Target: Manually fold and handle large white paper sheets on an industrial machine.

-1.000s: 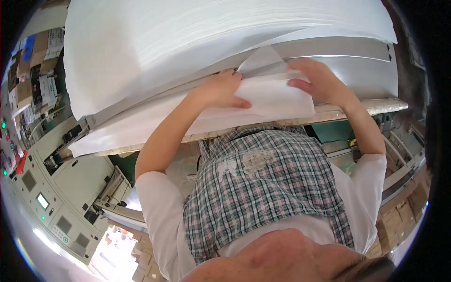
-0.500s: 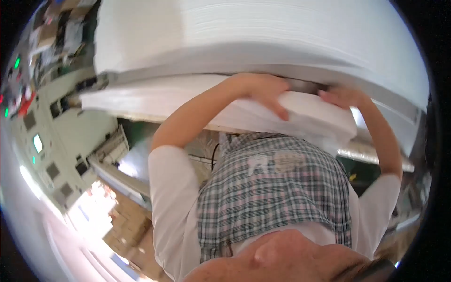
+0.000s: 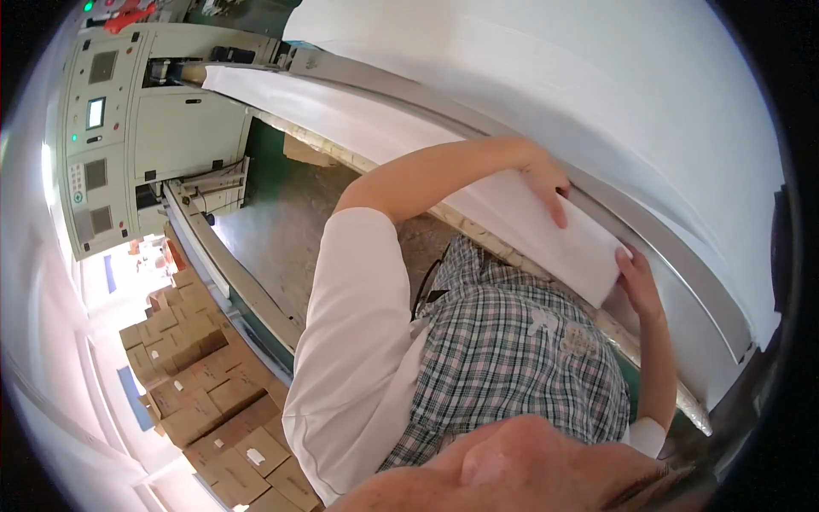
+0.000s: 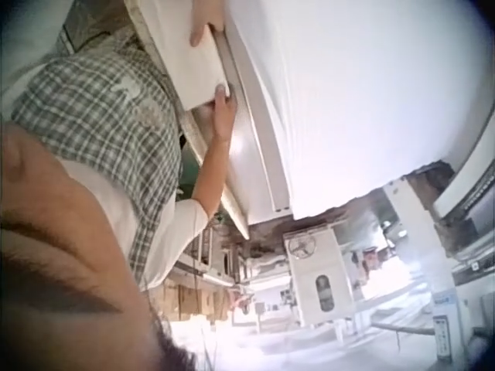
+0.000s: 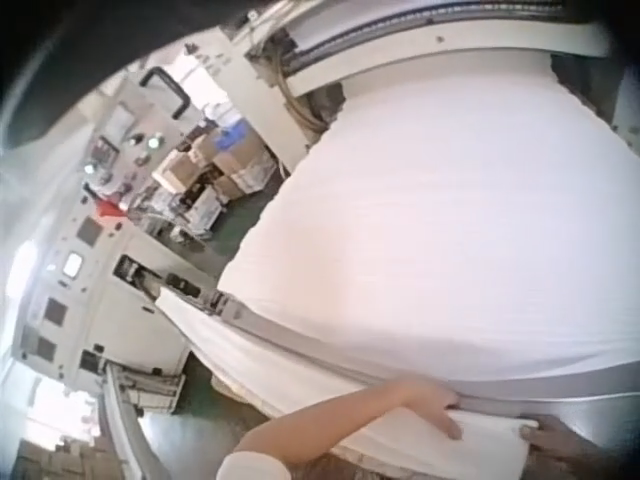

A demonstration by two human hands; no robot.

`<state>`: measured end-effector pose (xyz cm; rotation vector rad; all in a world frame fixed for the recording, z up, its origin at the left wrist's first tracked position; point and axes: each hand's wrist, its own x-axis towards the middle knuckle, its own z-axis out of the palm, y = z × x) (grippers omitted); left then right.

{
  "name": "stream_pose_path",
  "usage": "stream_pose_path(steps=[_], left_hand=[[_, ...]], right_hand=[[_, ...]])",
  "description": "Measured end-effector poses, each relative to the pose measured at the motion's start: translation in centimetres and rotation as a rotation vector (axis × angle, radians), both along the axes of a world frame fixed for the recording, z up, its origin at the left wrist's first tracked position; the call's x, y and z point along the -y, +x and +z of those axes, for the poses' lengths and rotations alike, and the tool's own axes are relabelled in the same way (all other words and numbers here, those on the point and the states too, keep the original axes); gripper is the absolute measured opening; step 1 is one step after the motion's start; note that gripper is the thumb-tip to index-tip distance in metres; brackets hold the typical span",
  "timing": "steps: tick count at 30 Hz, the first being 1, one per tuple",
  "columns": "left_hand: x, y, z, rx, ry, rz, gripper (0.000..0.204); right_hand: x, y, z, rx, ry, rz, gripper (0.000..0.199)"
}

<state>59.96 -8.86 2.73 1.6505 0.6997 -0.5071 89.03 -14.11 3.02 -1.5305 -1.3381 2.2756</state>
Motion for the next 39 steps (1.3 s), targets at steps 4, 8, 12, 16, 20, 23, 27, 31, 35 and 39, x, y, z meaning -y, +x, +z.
stream_pose_path(steps=[4, 8, 12, 16, 20, 23, 27, 31, 35, 39], left_hand=[[0.2, -0.2, 2.6, -0.082, 0.058, 0.027, 0.08], [0.7, -5.8, -0.1, -0.097, 0.012, 0.034, 0.081], [1.3, -12.8, 1.8, -0.144, 0.016, 0.08, 0.079], [1.7, -19.5, 1.2, -0.141, 0.184, 0.026, 0.077], [2.6, -29.1, 2.2, -0.213, 0.229, 0.138, 0.075], [3.3, -35.9, 2.5, -0.229, 0.082, 0.228, 0.072], [3.0, -41.9, 4.1, -0.133, 0.345, 0.732, 0.042], [-0.2, -51.2, 4.7, -0.058, 1.137, 1.455, 0.022], [-3.2, -59.6, 0.1, 0.102, 1.318, 1.86, 0.025], [-6.3, -60.3, -2.2, 0.546, 0.845, 2.142, 0.025]], right_hand=[[0.3, -7.9, -1.0, -0.199, -0.106, 0.018, 0.05], [0.6, -13.4, 0.3, -0.273, -0.167, 0.003, 0.046], [0.2, -14.4, -1.5, -0.243, -0.282, -0.227, 0.045], [-0.3, -15.6, -3.1, -0.153, -0.215, -0.547, 0.047], [-0.2, -16.7, -3.3, -0.029, -0.1, -0.664, 0.046], [-0.1, -16.8, -3.9, -0.027, -0.043, -0.652, 0.046], [0.4, -17.4, -3.9, 0.114, 0.05, -0.722, 0.048], [0.5, -17.9, -3.6, 0.213, 0.097, -0.725, 0.05], [0.3, -18.1, -4.2, 0.19, 0.09, -0.732, 0.052], [0.5, -17.8, -4.4, 0.228, 0.081, -0.75, 0.054]])
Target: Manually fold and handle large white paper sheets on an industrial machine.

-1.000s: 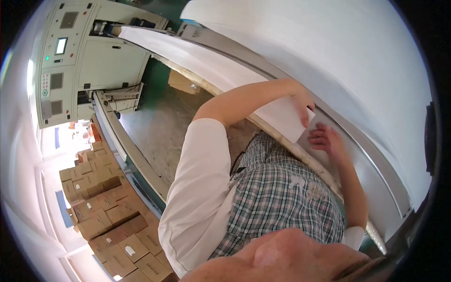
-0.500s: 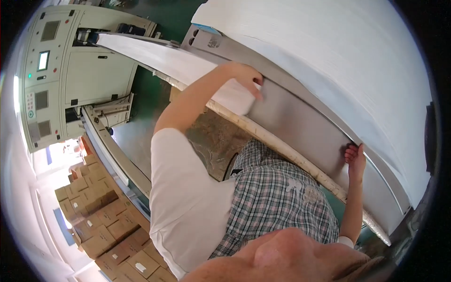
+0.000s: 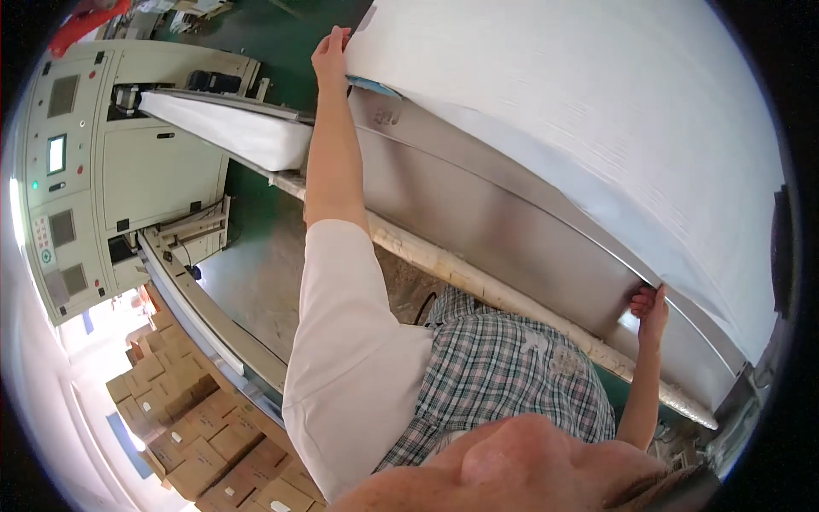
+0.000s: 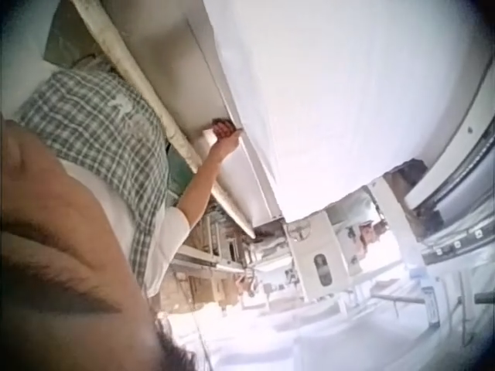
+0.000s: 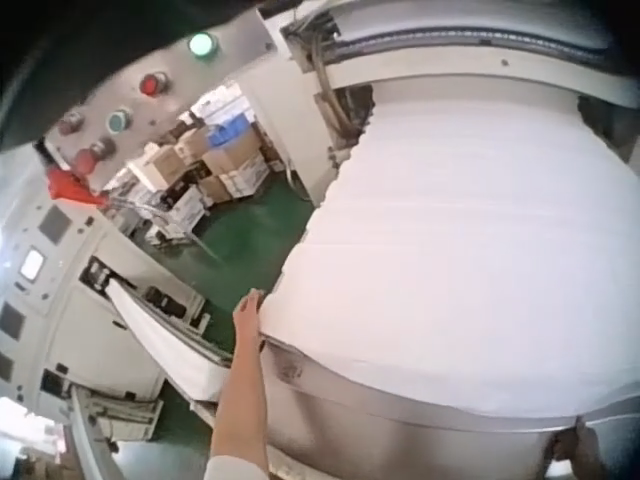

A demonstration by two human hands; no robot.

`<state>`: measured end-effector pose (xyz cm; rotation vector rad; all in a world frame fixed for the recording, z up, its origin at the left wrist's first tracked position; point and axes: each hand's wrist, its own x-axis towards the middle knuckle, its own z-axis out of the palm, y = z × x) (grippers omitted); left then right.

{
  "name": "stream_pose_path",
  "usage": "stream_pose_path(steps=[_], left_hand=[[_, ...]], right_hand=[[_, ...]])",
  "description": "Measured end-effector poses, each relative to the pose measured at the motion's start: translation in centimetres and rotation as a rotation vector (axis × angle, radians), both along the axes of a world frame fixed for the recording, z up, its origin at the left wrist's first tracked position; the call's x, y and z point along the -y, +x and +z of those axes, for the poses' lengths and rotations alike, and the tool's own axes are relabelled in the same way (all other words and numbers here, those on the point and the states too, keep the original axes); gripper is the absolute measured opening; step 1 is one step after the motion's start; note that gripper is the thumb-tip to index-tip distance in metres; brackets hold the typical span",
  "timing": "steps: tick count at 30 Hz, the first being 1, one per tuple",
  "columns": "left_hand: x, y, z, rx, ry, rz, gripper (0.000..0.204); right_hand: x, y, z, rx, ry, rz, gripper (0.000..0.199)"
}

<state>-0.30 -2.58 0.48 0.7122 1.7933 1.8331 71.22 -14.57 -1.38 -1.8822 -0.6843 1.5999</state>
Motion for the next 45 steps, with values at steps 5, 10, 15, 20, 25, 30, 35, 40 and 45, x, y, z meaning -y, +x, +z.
stream_pose_path(steps=[5, 10, 15, 20, 25, 30, 35, 40, 45], left_hand=[[-1.3, -0.3, 0.6, 0.096, -0.088, -0.234, 0.028], [-0.9, -1.6, 0.5, 0.079, -0.177, -0.238, 0.026], [0.7, -1.8, 1.0, 0.078, -0.244, -0.393, 0.022], [0.8, 0.0, 3.5, -0.049, -0.451, -0.349, 0.024], [-0.9, 9.6, 6.6, -1.223, -0.675, -0.932, 0.038], [2.3, 17.6, 6.6, -1.591, -0.354, -0.945, 0.081], [4.8, 18.7, 6.2, -1.602, -0.557, -0.87, 0.08], [5.5, 20.8, 6.0, -1.547, -0.597, -0.819, 0.078], [3.7, 21.5, 6.3, -1.579, -0.685, -0.792, 0.086]], right_hand=[[-0.3, -0.7, 0.5, 0.115, -0.002, 0.012, 0.058], [-0.5, -1.2, 1.2, 0.103, -0.022, 0.023, 0.058], [0.2, -0.5, 0.9, 0.007, -0.035, 0.012, 0.057], [0.9, 0.0, 1.2, -0.017, -0.033, 0.004, 0.058], [0.6, -2.1, 2.7, 0.079, -0.021, 0.007, 0.057], [-1.3, -8.0, 7.1, 0.084, 0.09, 0.565, 0.038], [-7.7, -22.0, 11.9, 0.346, 0.962, 0.98, 0.023], [-11.3, -31.7, 8.6, 0.529, 1.388, 1.231, 0.046], [-14.4, -17.4, 9.4, 0.695, 0.851, 1.319, 0.065]])
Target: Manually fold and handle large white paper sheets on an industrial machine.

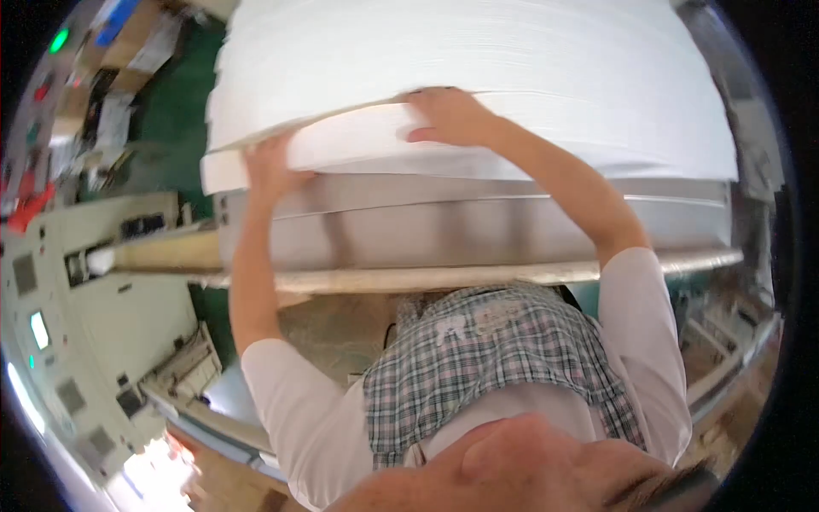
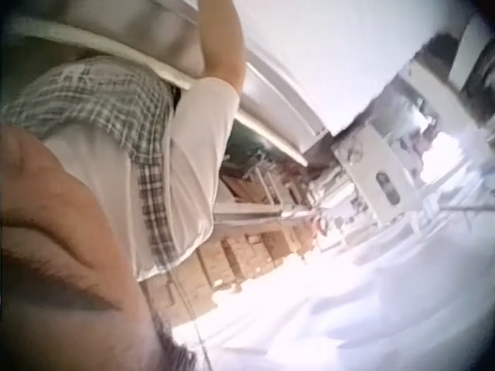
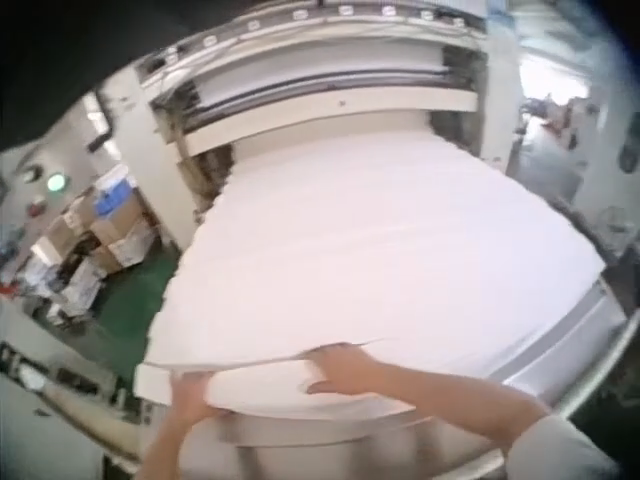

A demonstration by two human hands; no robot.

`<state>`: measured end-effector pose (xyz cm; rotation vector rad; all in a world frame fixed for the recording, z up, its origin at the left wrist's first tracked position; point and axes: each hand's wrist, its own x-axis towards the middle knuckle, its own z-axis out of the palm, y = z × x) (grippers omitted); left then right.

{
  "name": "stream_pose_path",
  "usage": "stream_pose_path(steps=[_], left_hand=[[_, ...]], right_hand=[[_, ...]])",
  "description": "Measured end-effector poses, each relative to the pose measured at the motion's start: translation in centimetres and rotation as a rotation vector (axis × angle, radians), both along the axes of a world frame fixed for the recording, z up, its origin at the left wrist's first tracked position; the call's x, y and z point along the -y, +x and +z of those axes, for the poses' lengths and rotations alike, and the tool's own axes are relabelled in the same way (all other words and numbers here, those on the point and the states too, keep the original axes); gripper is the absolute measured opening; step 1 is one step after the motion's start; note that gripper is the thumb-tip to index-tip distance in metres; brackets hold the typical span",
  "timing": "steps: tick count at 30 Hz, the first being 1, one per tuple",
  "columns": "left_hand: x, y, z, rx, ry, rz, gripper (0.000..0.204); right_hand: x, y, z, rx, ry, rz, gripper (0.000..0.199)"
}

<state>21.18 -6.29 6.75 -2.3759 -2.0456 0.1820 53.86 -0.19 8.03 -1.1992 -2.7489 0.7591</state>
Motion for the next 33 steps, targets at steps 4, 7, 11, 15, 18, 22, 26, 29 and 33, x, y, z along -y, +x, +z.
stream_pose_path(steps=[4, 7, 11, 15, 18, 22, 26, 29, 33], left_hand=[[-1.9, -1.3, 0.7, -0.044, -0.07, 0.057, 0.093], [-2.4, -0.4, 1.7, -0.08, -0.121, 0.222, 0.093], [-3.8, 2.4, 1.4, -0.24, -0.266, 0.355, 0.095], [-3.5, 0.1, -0.9, -0.303, -0.306, 0.443, 0.09], [-5.2, -0.2, -1.5, -0.179, -0.151, 0.311, 0.074], [-2.7, -5.8, -3.6, 0.083, 0.029, 0.164, 0.052], [-2.0, -4.2, -4.6, 0.063, 0.13, 0.07, 0.057], [0.0, -4.9, -4.4, 0.023, 0.249, 0.194, 0.055], [0.5, -4.6, 4.1, -0.14, 0.348, 0.135, 0.049]], right_hand=[[-0.1, 17.9, 0.2, 0.107, 0.079, -0.005, 0.082], [0.7, 29.6, 1.0, 0.348, 0.107, -0.124, 0.093], [0.4, 44.1, 2.2, 0.722, 0.009, -0.326, 0.098], [-1.0, 53.0, 2.7, 1.059, -0.111, -0.525, 0.097], [0.6, 66.7, -2.8, 1.008, 0.088, -0.549, 0.078], [1.9, 71.6, -5.5, 0.661, 0.337, -0.619, 0.045], [4.3, 72.7, -6.0, 0.543, 0.527, -0.66, 0.064], [2.8, 70.5, -4.9, 0.39, 0.609, -0.494, 0.055], [1.6, 77.1, -7.5, 0.428, 0.732, -0.627, 0.047]])
